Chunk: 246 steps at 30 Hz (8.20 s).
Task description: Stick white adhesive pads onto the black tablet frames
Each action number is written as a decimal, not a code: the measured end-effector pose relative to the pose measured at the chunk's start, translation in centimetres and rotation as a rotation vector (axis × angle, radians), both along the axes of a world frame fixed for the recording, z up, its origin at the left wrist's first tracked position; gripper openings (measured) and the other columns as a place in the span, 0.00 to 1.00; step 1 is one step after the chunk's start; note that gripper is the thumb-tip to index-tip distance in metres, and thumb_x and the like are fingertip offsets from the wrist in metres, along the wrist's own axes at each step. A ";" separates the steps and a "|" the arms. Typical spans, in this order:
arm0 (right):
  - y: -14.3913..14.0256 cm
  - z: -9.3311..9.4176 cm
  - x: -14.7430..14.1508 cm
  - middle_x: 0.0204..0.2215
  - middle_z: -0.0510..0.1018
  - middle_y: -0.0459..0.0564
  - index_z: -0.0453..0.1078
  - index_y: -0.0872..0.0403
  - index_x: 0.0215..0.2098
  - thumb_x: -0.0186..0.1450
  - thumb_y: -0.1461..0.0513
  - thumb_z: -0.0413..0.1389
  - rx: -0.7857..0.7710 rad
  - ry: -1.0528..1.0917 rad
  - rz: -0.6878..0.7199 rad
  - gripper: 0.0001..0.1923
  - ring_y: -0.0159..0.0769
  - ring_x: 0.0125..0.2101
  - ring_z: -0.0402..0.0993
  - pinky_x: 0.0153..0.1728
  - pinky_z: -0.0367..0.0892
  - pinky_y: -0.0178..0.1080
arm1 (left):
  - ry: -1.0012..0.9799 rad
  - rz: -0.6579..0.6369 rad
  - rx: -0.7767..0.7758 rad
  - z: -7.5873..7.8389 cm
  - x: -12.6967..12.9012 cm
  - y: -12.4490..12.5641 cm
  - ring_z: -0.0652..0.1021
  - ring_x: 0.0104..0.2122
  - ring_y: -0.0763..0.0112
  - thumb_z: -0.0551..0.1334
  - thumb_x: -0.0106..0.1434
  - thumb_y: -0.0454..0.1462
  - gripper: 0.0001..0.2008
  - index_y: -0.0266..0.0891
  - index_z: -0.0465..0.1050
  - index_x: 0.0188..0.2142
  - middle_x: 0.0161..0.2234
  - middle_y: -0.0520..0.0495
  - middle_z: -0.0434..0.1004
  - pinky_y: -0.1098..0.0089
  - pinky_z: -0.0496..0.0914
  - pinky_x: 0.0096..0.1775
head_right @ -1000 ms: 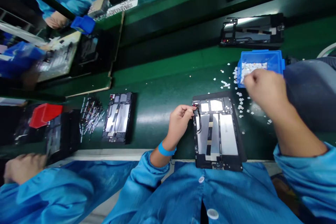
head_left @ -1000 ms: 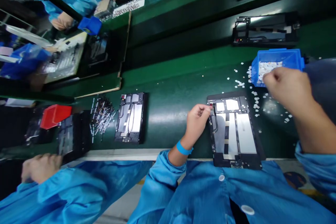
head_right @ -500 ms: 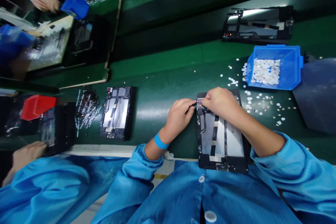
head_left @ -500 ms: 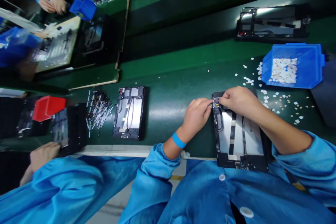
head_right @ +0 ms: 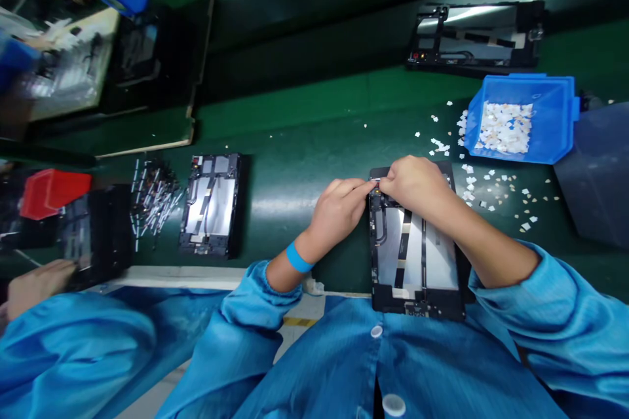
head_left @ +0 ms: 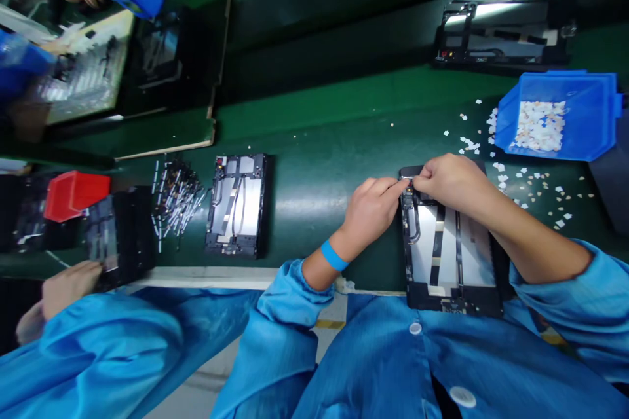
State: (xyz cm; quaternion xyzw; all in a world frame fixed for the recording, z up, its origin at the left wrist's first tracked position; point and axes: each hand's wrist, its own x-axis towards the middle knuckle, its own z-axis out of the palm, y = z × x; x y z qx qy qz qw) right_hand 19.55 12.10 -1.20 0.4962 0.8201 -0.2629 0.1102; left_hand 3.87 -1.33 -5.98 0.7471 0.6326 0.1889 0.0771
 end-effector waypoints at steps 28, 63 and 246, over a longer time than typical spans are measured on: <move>-1.7 -2.4 6.2 0.45 0.81 0.57 0.74 0.54 0.61 0.74 0.67 0.51 0.634 0.314 0.853 0.20 0.43 0.39 0.70 0.34 0.62 0.42 | 0.203 -0.114 -0.092 2.5 -2.7 1.2 0.75 0.45 0.62 0.54 0.77 0.36 0.20 0.47 0.74 0.64 0.53 0.43 0.81 0.62 0.68 0.46; -4.1 -2.1 31.1 0.22 0.71 0.40 0.67 0.52 0.31 0.49 0.55 0.71 -0.012 1.310 -1.407 0.20 0.23 0.17 0.64 0.14 0.55 0.26 | 0.309 -0.230 0.116 7.4 0.7 1.8 0.81 0.36 0.56 0.56 0.73 0.36 0.17 0.42 0.81 0.55 0.43 0.41 0.86 0.58 0.74 0.40; 1.1 -4.9 7.1 0.43 0.80 0.56 0.76 0.52 0.57 0.75 0.65 0.50 0.703 0.481 0.752 0.18 0.42 0.39 0.64 0.36 0.51 0.42 | -0.141 0.266 -0.047 1.0 1.8 1.5 0.77 0.45 0.63 0.61 0.75 0.36 0.07 0.42 0.79 0.48 0.43 0.46 0.80 0.62 0.68 0.49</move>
